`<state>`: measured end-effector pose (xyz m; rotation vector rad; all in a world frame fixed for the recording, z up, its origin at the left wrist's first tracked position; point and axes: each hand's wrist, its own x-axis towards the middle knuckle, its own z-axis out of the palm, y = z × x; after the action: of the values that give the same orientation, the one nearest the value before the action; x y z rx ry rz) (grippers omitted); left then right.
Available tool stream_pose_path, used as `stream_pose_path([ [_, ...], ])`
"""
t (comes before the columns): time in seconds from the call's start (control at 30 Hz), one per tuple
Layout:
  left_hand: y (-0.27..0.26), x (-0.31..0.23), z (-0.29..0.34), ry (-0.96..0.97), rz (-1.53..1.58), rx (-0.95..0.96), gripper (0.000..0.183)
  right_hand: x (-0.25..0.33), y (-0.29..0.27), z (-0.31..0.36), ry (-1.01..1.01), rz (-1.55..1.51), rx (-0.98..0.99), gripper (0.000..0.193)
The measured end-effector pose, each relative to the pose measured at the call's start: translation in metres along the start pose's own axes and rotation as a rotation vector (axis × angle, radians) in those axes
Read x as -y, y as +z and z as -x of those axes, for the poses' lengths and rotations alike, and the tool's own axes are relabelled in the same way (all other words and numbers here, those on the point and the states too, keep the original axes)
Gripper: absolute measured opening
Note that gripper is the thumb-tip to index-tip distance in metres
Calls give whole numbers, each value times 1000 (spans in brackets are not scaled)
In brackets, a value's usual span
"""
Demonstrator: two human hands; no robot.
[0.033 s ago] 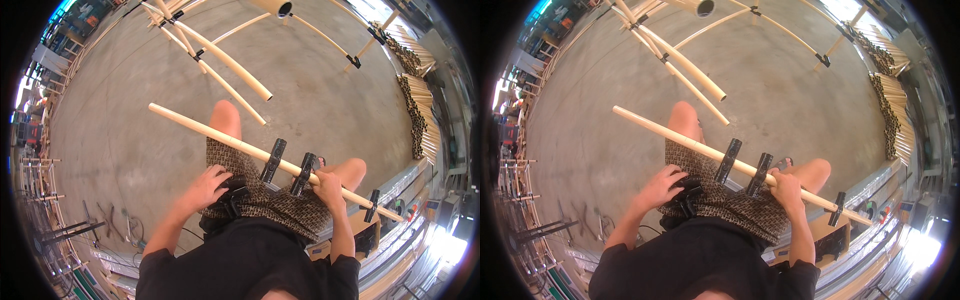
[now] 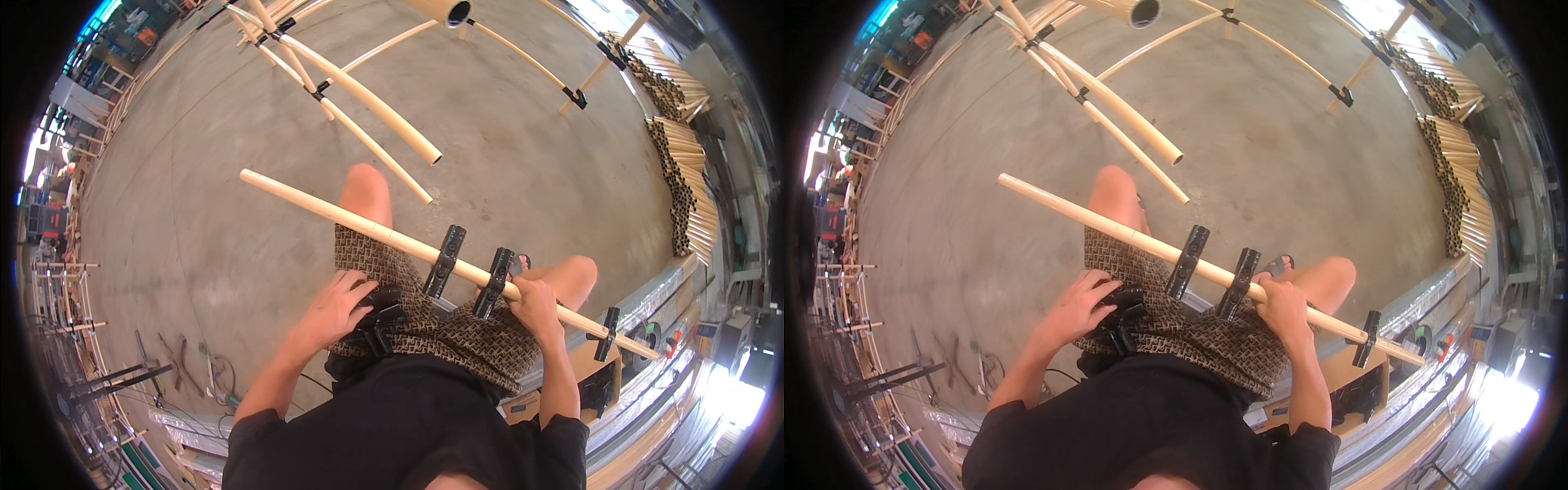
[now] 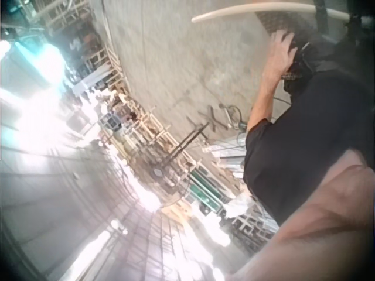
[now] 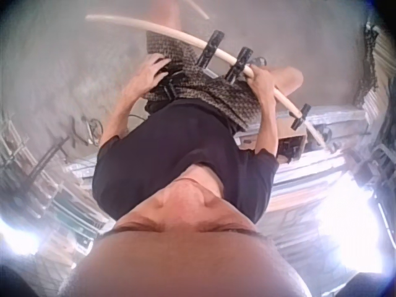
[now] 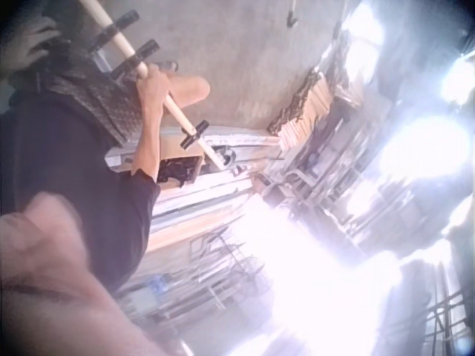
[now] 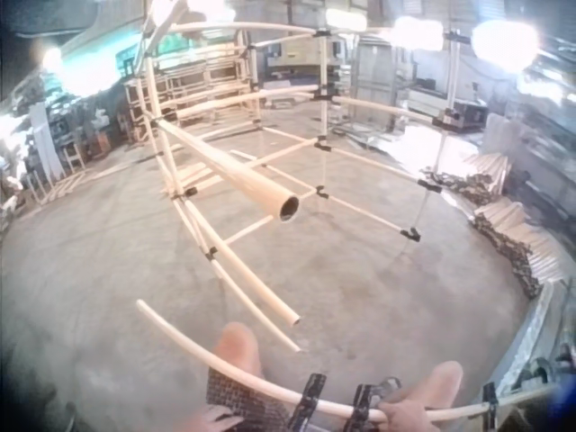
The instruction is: The person attaches several plastic joint connectors to a long wooden pole and then connects the assembly to a larger structural framework made of similar poles.
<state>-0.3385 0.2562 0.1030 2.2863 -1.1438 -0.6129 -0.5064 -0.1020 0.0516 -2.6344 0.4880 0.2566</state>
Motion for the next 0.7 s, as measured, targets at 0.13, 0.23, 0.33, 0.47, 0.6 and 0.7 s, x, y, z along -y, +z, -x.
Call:
stream_pose_path([
  [0.13,-2,1,2,-69,63,-34,40,-3,3,0,20,-45,-6,9],
  [0.23,-10,8,6,-189,248,5,39,2,-2,1,21,-41,2,11],
  [0.33,-16,9,7,-214,182,82,39,-6,3,1,-43,28,15,31],
  [0.47,-14,19,3,-385,523,100,35,-3,5,-2,-14,66,36,31],
  [0.6,-19,19,1,-160,239,-42,32,-4,7,-1,-15,63,39,36],
  [0.7,-19,19,0,-183,237,-32,30,-7,7,-1,-39,60,39,40],
])
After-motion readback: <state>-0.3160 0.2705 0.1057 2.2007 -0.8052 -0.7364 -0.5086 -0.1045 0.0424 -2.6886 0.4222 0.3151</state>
